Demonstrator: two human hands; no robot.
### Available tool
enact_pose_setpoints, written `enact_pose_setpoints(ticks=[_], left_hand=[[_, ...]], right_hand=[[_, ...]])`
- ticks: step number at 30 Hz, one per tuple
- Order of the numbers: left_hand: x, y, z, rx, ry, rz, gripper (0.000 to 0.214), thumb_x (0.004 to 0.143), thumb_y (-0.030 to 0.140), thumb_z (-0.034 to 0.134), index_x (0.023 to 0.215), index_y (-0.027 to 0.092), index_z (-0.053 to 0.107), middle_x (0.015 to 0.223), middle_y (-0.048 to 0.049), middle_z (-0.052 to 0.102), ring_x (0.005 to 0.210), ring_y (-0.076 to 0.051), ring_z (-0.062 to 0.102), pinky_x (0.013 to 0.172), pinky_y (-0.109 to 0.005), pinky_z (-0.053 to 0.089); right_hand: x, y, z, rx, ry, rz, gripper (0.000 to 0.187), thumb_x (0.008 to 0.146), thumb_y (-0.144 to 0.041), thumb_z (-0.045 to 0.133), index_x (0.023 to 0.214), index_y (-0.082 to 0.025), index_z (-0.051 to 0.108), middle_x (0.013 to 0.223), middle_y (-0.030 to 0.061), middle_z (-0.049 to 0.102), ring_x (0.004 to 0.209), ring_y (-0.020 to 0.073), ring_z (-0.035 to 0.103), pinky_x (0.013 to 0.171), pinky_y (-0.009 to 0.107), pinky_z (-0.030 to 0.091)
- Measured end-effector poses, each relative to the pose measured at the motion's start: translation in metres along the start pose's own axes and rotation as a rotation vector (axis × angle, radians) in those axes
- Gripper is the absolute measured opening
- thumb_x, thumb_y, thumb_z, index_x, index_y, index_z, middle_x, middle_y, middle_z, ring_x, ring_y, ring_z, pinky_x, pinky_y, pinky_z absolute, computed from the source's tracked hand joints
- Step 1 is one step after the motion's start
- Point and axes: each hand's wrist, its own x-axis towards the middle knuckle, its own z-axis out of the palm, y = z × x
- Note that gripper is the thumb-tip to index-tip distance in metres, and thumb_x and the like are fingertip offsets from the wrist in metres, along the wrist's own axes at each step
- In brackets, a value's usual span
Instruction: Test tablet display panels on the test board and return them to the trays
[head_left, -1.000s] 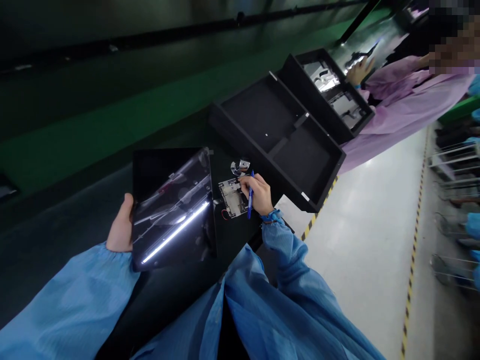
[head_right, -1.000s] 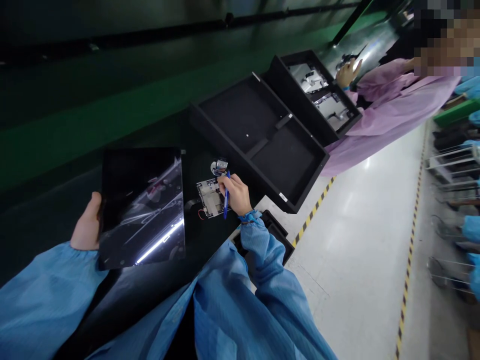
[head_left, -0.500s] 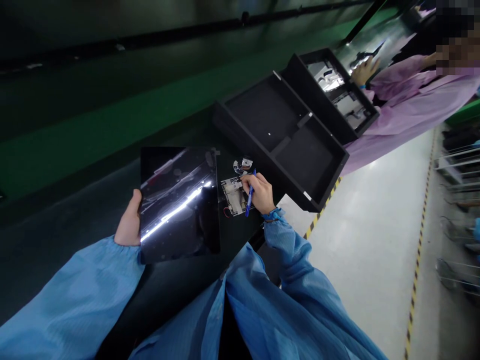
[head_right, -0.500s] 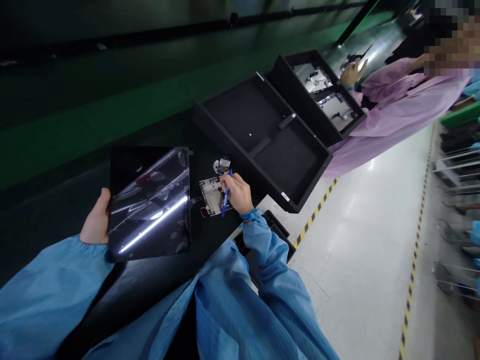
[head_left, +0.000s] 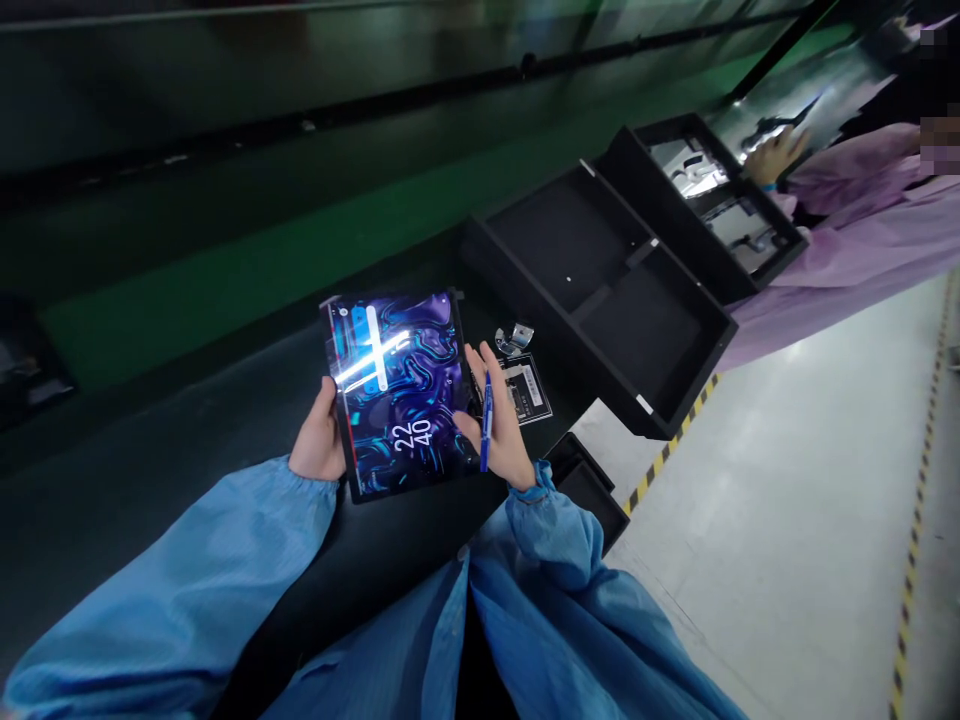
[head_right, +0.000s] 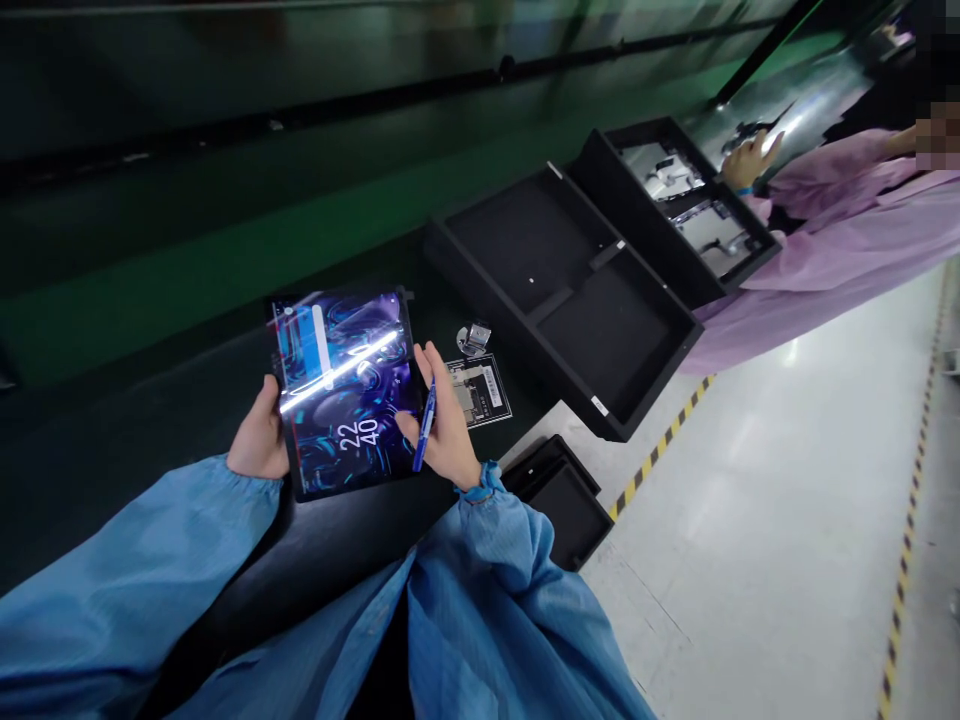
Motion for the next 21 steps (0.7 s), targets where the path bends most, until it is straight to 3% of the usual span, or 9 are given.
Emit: enact_pose_setpoints(ticks=[3, 7, 10, 14, 17, 21], left_hand=[[0.0, -0.002, -0.001, 0.014, 0.012, 0.019, 0.057, 0.105, 0.049, 0.03, 0.141, 0.013, 0.055, 0.104, -0.0125, 0.074, 0.103, -0.029, 0.071, 0.096, -0.044, 0.056], [-0.001, -0.002, -0.001, 0.024, 0.043, 0.049, 0.054, 0.104, 0.047, 0.033, 0.139, 0.012, 0.056, 0.103, -0.0122, 0.074, 0.1, -0.028, 0.071, 0.095, -0.043, 0.056], [-0.001, -0.002, -0.002, 0.024, 0.018, 0.035, 0.053, 0.104, 0.047, 0.036, 0.138, 0.011, 0.057, 0.103, -0.0125, 0.074, 0.1, -0.028, 0.071, 0.095, -0.043, 0.057], [0.0, -0.003, -0.005, 0.015, 0.017, 0.067, 0.05, 0.103, 0.046, 0.038, 0.136, 0.013, 0.058, 0.1, -0.0099, 0.075, 0.103, -0.027, 0.07, 0.096, -0.038, 0.056], [0.0, -0.004, -0.006, 0.053, 0.01, 0.09, 0.049, 0.103, 0.045, 0.038, 0.135, 0.014, 0.059, 0.102, -0.0099, 0.075, 0.104, -0.027, 0.07, 0.096, -0.036, 0.056], [0.0, -0.005, -0.007, 0.098, -0.017, 0.082, 0.052, 0.103, 0.047, 0.037, 0.133, 0.012, 0.06, 0.104, -0.0123, 0.074, 0.103, -0.028, 0.07, 0.096, -0.039, 0.056]], right_hand=[[0.0, 0.002, 0.007, -0.051, 0.076, -0.015, 0.066, 0.104, -0.04, 0.044, 0.16, -0.027, 0.011, 0.162, 0.0045, 0.029, 0.152, 0.0202, 0.024, 0.129, 0.045, 0.018], [0.0, 0.003, 0.012, -0.228, 0.117, 0.057, 0.086, 0.091, -0.044, 0.068, 0.159, -0.027, 0.018, 0.161, 0.0062, 0.03, 0.151, 0.0255, 0.026, 0.129, 0.048, 0.02], [-0.001, 0.002, 0.013, -0.157, 0.109, 0.052, 0.095, 0.085, -0.045, 0.075, 0.159, -0.026, 0.018, 0.161, 0.0085, 0.029, 0.15, 0.0273, 0.029, 0.127, 0.048, 0.026], [-0.005, 0.003, 0.013, -0.123, 0.101, 0.033, 0.084, 0.093, -0.044, 0.065, 0.158, -0.026, 0.015, 0.161, 0.0104, 0.027, 0.151, 0.0266, 0.027, 0.126, 0.048, 0.028], [-0.003, 0.002, 0.011, -0.158, 0.138, -0.003, 0.074, 0.093, -0.04, 0.065, 0.154, -0.026, 0.026, 0.159, 0.0105, 0.033, 0.15, 0.0265, 0.03, 0.125, 0.048, 0.03], [0.02, -0.009, -0.006, -0.191, 0.289, -0.03, 0.04, 0.098, -0.034, 0.059, 0.134, -0.023, 0.048, 0.137, 0.0093, 0.06, 0.125, 0.0231, 0.059, 0.105, 0.039, 0.051]])
